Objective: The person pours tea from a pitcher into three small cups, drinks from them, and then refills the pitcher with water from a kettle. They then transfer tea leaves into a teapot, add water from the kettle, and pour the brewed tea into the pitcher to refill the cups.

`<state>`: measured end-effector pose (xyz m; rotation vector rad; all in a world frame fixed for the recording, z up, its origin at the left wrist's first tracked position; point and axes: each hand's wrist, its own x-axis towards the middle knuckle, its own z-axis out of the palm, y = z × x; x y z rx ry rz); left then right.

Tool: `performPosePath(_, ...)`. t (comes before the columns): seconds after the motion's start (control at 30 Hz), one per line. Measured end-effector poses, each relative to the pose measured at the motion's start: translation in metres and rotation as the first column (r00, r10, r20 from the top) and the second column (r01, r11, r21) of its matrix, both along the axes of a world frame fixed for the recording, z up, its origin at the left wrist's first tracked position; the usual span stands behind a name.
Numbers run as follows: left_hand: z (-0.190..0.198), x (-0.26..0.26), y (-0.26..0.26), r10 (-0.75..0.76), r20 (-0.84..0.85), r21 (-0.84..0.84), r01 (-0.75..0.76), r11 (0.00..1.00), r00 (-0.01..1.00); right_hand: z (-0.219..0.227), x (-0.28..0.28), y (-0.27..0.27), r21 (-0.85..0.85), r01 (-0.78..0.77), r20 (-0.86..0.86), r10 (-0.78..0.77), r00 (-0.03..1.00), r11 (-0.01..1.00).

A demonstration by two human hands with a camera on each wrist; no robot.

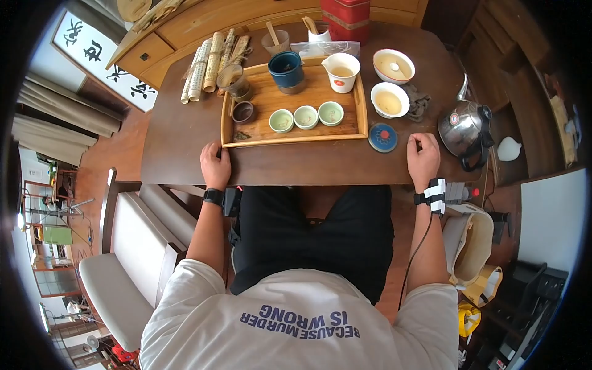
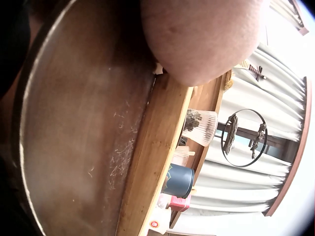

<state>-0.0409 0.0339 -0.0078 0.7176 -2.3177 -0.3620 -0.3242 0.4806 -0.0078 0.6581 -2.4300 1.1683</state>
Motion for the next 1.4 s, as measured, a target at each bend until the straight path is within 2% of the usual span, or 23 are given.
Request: performPosePath(1.4, 0.0045, 0.0010, 0.0025, -0.020, -0.021, 0.009, 0.020, 1.000, 1.000, -0.0037, -0.0025, 0.0007, 0.016, 0.020, 0.019, -0.021, 1.000, 1.000)
